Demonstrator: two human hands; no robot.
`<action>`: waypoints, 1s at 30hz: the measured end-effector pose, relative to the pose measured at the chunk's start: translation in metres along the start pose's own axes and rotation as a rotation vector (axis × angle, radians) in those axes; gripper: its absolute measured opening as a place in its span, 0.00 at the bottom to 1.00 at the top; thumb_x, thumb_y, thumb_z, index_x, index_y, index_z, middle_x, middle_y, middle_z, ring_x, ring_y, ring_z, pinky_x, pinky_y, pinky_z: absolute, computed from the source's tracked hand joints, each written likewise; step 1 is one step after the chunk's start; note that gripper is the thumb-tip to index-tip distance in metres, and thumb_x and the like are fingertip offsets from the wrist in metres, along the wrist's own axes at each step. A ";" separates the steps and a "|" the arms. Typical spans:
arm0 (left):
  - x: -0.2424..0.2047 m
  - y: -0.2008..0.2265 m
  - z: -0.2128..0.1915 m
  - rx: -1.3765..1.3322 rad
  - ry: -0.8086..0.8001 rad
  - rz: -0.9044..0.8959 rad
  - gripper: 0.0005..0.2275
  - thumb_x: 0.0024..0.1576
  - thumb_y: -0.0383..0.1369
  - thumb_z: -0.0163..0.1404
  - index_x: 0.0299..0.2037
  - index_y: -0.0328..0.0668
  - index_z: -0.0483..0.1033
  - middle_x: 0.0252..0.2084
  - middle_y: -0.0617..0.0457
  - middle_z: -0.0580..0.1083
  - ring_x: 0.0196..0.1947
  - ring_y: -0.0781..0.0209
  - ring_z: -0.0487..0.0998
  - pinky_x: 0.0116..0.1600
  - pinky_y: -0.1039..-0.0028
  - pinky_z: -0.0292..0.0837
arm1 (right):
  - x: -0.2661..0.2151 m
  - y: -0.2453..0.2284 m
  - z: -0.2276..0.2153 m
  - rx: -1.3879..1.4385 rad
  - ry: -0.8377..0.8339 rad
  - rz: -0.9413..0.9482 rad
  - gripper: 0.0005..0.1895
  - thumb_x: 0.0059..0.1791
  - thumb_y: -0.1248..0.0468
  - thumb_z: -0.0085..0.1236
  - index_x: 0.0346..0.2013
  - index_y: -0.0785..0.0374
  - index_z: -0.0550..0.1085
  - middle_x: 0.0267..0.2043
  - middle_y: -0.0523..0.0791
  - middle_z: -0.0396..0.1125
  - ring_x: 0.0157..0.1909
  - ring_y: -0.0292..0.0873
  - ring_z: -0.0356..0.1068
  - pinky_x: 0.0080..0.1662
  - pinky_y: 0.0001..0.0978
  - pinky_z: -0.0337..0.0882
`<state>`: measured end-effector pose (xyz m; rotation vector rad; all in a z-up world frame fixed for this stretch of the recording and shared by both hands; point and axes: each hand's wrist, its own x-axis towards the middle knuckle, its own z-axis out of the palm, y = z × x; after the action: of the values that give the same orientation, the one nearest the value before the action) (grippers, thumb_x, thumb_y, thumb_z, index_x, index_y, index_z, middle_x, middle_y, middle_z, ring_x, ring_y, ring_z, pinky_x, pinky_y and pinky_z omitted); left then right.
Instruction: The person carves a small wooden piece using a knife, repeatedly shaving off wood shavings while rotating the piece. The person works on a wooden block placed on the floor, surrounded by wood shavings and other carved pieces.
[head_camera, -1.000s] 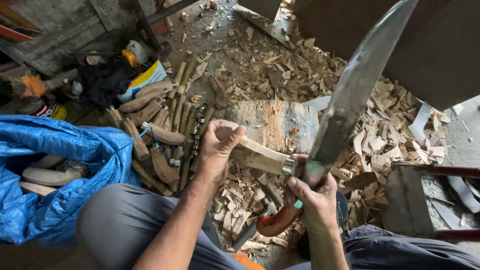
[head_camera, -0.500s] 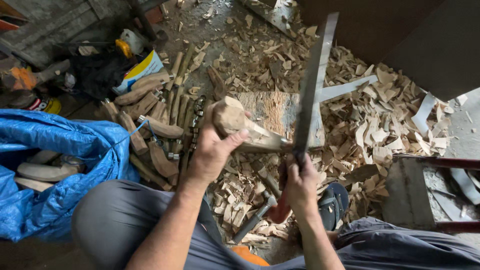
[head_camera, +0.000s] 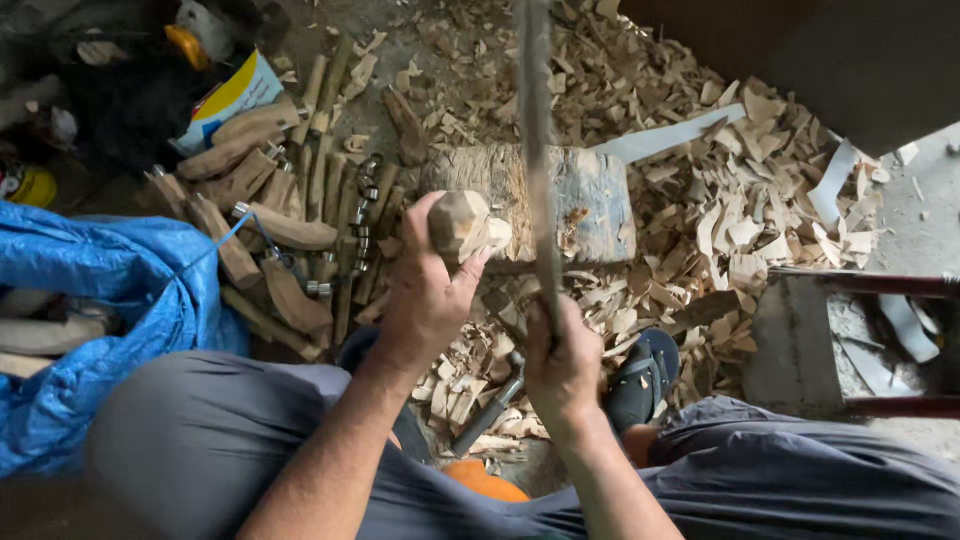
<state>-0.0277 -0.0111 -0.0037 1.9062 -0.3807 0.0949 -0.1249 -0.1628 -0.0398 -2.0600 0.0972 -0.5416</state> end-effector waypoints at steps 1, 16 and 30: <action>0.001 0.002 0.001 -0.016 -0.007 0.017 0.25 0.64 0.30 0.55 0.67 0.40 0.55 0.56 0.40 0.74 0.53 0.50 0.81 0.53 0.64 0.83 | 0.001 0.003 0.005 0.039 -0.014 0.031 0.11 0.54 0.71 0.45 0.49 0.63 0.72 0.30 0.45 0.64 0.27 0.39 0.62 0.28 0.31 0.64; 0.007 -0.004 0.010 0.018 0.129 0.219 0.24 0.66 0.28 0.54 0.65 0.36 0.52 0.51 0.40 0.74 0.46 0.51 0.83 0.45 0.71 0.83 | 0.008 -0.006 0.001 -0.139 -0.229 0.351 0.16 0.52 0.70 0.51 0.55 0.60 0.72 0.20 0.45 0.62 0.20 0.41 0.64 0.26 0.35 0.66; -0.010 0.004 0.006 0.134 0.078 0.095 0.27 0.59 0.27 0.58 0.65 0.36 0.56 0.50 0.40 0.77 0.44 0.48 0.83 0.43 0.68 0.82 | -0.007 -0.022 -0.011 -0.002 0.006 0.047 0.07 0.57 0.70 0.48 0.48 0.63 0.72 0.27 0.44 0.66 0.26 0.40 0.63 0.30 0.34 0.67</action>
<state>-0.0386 -0.0156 -0.0049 2.0090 -0.4209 0.2635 -0.1394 -0.1574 -0.0189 -2.0529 0.1497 -0.5188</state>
